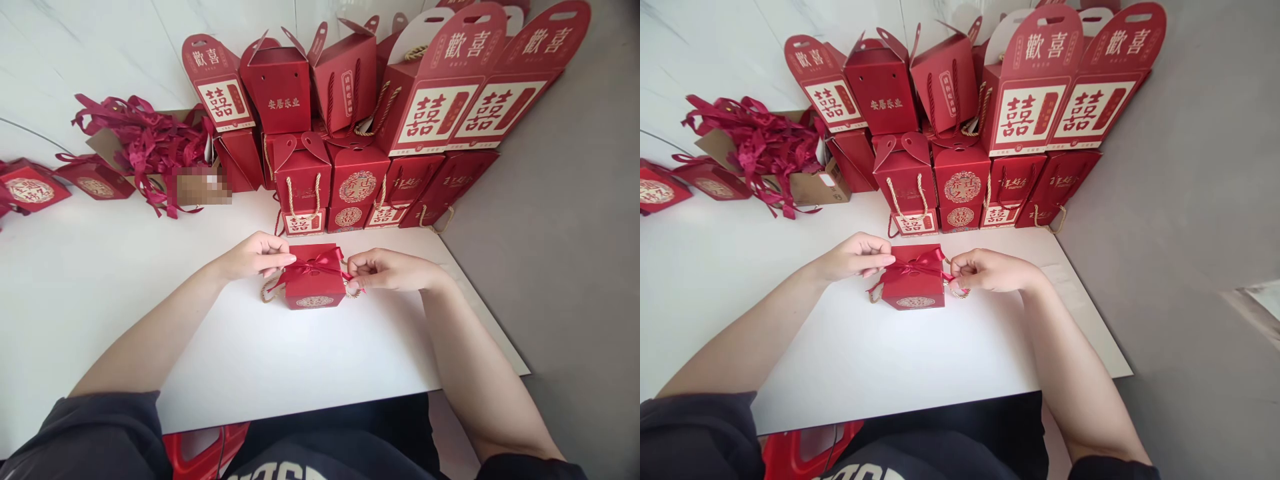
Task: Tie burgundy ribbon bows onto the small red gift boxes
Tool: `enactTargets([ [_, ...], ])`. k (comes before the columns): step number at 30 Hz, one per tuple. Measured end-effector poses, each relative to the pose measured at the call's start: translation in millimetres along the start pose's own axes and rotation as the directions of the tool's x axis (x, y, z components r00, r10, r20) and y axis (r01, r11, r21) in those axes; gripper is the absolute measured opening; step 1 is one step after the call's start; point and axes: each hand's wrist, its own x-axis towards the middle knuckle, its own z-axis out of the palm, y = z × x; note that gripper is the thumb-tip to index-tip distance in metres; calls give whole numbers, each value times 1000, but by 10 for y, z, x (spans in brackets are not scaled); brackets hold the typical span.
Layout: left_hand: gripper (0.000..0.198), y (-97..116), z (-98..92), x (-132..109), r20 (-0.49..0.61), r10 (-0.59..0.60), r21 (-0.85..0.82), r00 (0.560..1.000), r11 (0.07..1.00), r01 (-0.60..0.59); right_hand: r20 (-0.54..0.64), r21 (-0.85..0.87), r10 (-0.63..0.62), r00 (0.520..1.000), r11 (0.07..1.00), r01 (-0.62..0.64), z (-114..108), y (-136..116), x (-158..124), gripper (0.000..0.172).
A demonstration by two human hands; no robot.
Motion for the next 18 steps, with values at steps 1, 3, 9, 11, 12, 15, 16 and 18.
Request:
enactTargets([
  [1, 36, 1, 0, 1, 1, -11, -1, 1000, 1000, 11, -46, -67, 17, 999, 998, -20, -10, -22, -33, 23],
  [3, 36, 2, 0, 5, 2, -23, 0, 1000, 1000, 23, -261, -231, -31, 965, 972, -31, 15, -99, -81, 20],
  [9, 42, 6, 6, 23, 15, 30, -55, 999, 998, -29, -374, -839, -762, 528, 520, 157, 624, -373, 114, 8],
  [11, 44, 20, 6, 23, 21, 40, -60, 999, 997, -38, -195, -929, -871, 450, 311, 202, 868, -387, 226, 5],
  [12, 44, 27, 6, 21, 20, 41, -50, 999, 998, -40, -120, -948, -897, 426, 231, 220, 960, -380, 269, 6],
  [15, 42, 31, 15, 10, 18, 64, -17, 998, 998, -63, 23, -956, -880, 475, 120, 269, 1070, -333, 337, 12],
  [16, 39, 27, 23, 4, 18, 73, -21, 997, 997, -73, 20, -952, -856, 517, 142, 272, 1055, -315, 341, 11],
  [18, 32, 18, 46, -13, 39, 65, -61, 997, 996, -62, -94, -937, -802, 590, 272, 219, 970, -279, 336, 10],
])
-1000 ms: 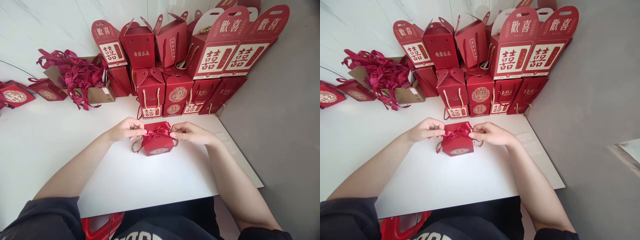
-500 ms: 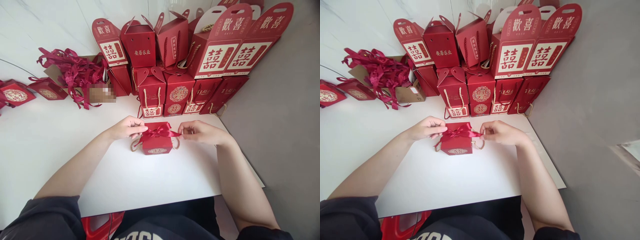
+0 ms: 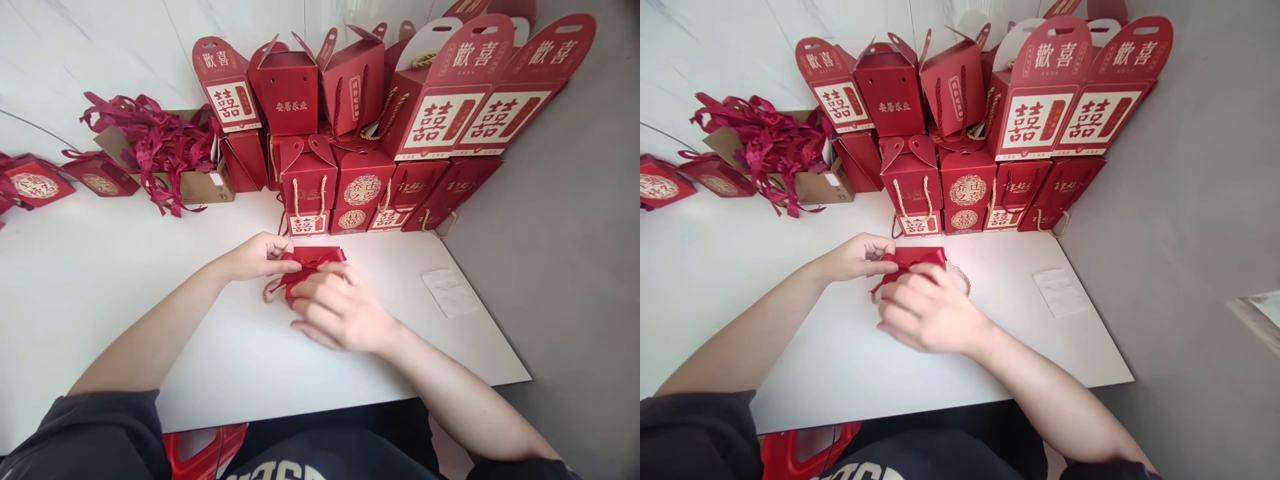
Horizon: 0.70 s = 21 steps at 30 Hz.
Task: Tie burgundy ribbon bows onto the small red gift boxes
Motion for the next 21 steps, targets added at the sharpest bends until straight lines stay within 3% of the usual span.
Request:
enactTargets([
  [2, 31, 1, 29, -21, 33, -39, -48, 999, 998, 41, -37, 53, 232, 972, 972, -230, -29, 128, -28, 11],
  [4, 33, 20, 50, -42, 35, -60, -36, 998, 997, 61, -83, 168, 462, 883, 880, -445, -57, 268, -59, 12],
  [7, 35, 62, 51, -62, -36, -9, 97, 999, 995, 13, -58, 376, 651, 757, 716, -588, -93, 454, -102, 13],
  [9, 36, 88, 38, -71, -66, 32, 193, 997, 981, -19, 36, 505, 673, 739, 626, -594, -111, 539, -121, 18],
  [12, 43, 132, 47, -85, -130, 121, 319, 984, 945, -74, 201, 632, 628, 751, 502, -590, -124, 590, -128, 17],
  [14, 46, 166, 98, -88, -206, 230, 425, 951, 896, -125, 260, 671, 615, 745, 440, -597, -126, 580, -122, 21],
  [16, 28, 188, 191, -76, -268, 336, 512, 903, 843, -162, 293, 701, 608, 738, 389, -598, -127, 552, -110, 26],
  [18, 16, 185, 306, -49, -305, 384, 539, 871, 824, -175, 310, 719, 594, 742, 364, -592, -127, 524, -100, 27],
  [21, 18, 137, 444, -1, -351, 373, 510, 859, 846, -158, 277, 691, 590, 759, 426, -584, -120, 512, -101, 20],
])
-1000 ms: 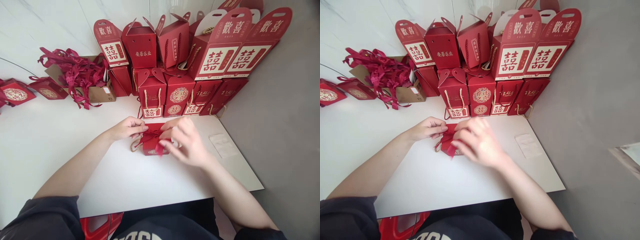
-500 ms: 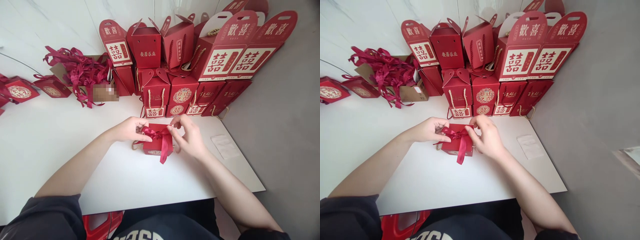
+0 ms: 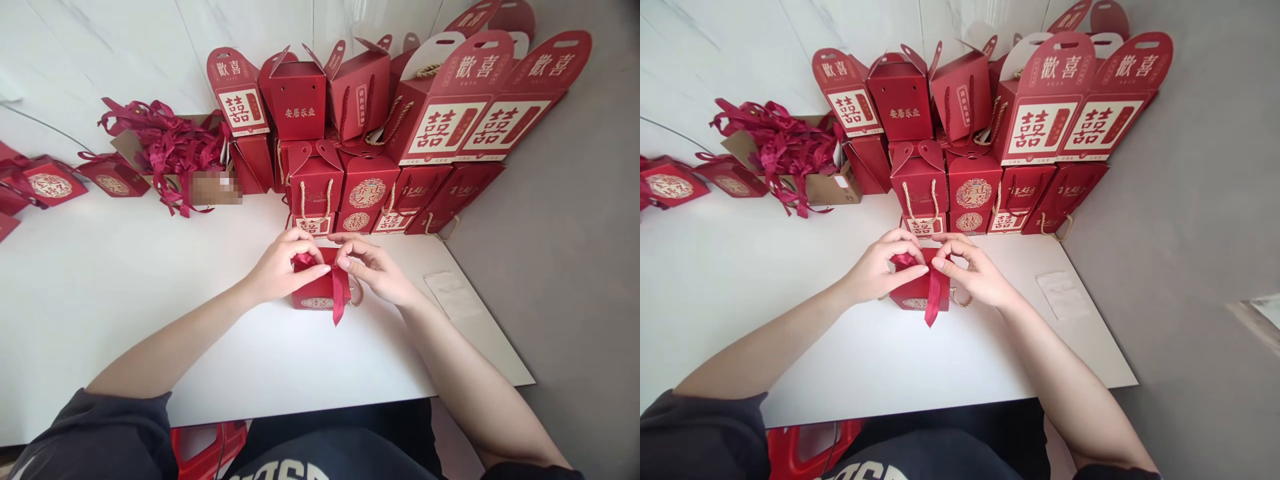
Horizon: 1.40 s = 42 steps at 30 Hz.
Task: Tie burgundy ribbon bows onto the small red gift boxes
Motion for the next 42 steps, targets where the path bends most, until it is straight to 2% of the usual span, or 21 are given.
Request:
enactTargets([
  [5, 15, -61, 50, -10, 1, -56, -69, 998, 996, 56, 19, -123, -28, 999, 992, 31, -26, 69, 10, 15],
  [12, 16, -132, -4, 3, 175, -63, -171, 982, 981, 94, 76, -66, -48, 996, 996, 53, -89, 29, 16, 12],
  [15, 16, -164, -5, 13, 224, -60, -195, 973, 975, 105, 105, -58, -39, 994, 997, 46, -109, 6, 7, 19],
  [22, 20, -217, -30, 74, 385, -60, -248, 921, 954, 166, 102, -48, -30, 994, 998, 35, -86, 118, 36, 24],
  [25, 21, -200, -45, 78, 412, -46, -237, 910, 959, 155, 116, -42, -43, 992, 998, 48, -66, 153, 48, 25],
  [28, 18, -146, -134, 62, 418, -22, -194, 908, 975, 113, 74, -19, -13, 997, 1000, 15, -74, 171, 58, 22],
  [34, 16, -47, -486, 51, 390, 27, -108, 920, 994, 17, -115, -102, 2, 993, 995, -13, -201, 103, 31, 23],
  [36, 18, -55, -552, 56, 379, 28, -97, 925, 995, 9, -153, -170, -80, 985, 984, 53, -201, -6, -19, 21],
  [38, 25, -80, -568, 61, 386, 43, -100, 922, 995, -5, -124, -296, -245, 961, 934, 200, -127, -146, -81, 16],
  [40, 30, -112, -549, 66, 396, 75, -105, 915, 994, -36, 26, -395, -404, 915, 836, 380, 32, -281, -141, 9],
  [42, 28, -141, -518, 69, 401, 99, -98, 911, 993, -65, 175, -501, -489, 855, 703, 505, 256, -376, -185, 14],
])
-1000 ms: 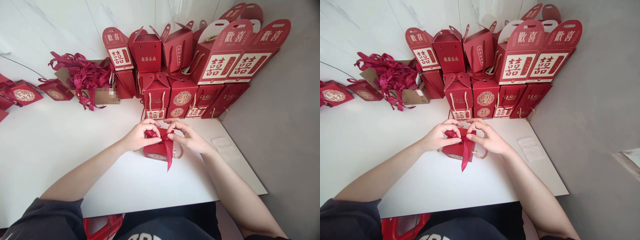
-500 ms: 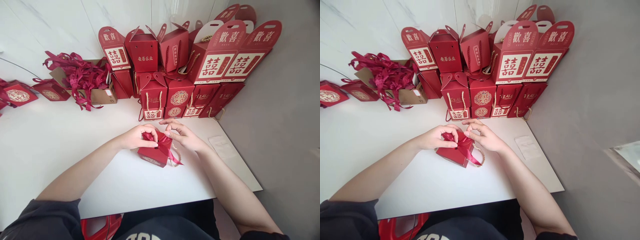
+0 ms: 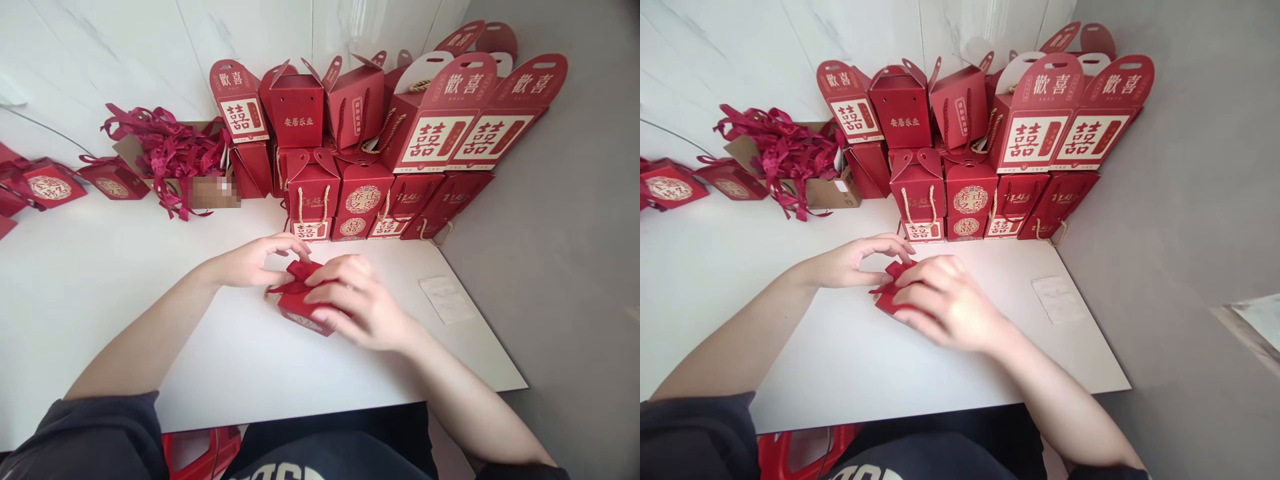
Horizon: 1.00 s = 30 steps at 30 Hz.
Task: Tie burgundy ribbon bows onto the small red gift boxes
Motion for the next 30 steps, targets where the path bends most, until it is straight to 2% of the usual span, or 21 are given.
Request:
enactTargets([
  [1, 26, -13, 11, 5, -3, 6, 6, 1000, 1000, -6, 51, -80, -63, 997, 995, 67, 88, -89, 23, 19],
  [3, 16, -28, 23, 12, -11, 4, 2, 1000, 1000, -4, 129, -272, -112, 985, 951, 144, 277, -225, 61, 23],
  [6, 5, -26, 13, 13, 5, -1, -49, 1000, 999, 1, 202, -517, -117, 972, 830, 208, 500, -310, 83, 22],
  [8, 3, -13, -4, 8, 37, 6, -69, 999, 998, -3, 222, -596, -114, 968, 770, 228, 573, -309, 77, 22],
  [13, 8, 43, -38, -8, 42, -41, -31, 998, 999, 42, 202, -624, -116, 973, 750, 219, 580, -299, 48, 19],
  [19, 22, 60, -43, -46, 126, -247, -182, 961, 946, 267, 170, -595, -145, 975, 773, 219, 617, -280, 22, 20],
  [22, 27, 41, -65, -66, 211, -339, -200, 917, 903, 380, 155, -513, -182, 971, 825, 237, 579, -228, 16, 22],
  [24, 31, 36, -85, -74, 289, -356, -221, 889, 878, 424, 129, -354, -171, 977, 912, 206, 470, -181, 11, 21],
  [26, 34, 42, -94, -72, 342, -346, -250, 874, 863, 439, 105, -130, -109, 988, 984, 123, 303, -119, 1, 17],
  [28, 38, 54, -75, -59, 344, -368, -243, 864, 854, 460, 122, 79, -28, 992, 997, 18, 125, -33, -12, 14],
  [30, 46, 71, -23, -37, 270, -435, -196, 859, 849, 491, 152, 283, 17, 988, 957, -60, -18, 68, -28, 11],
])
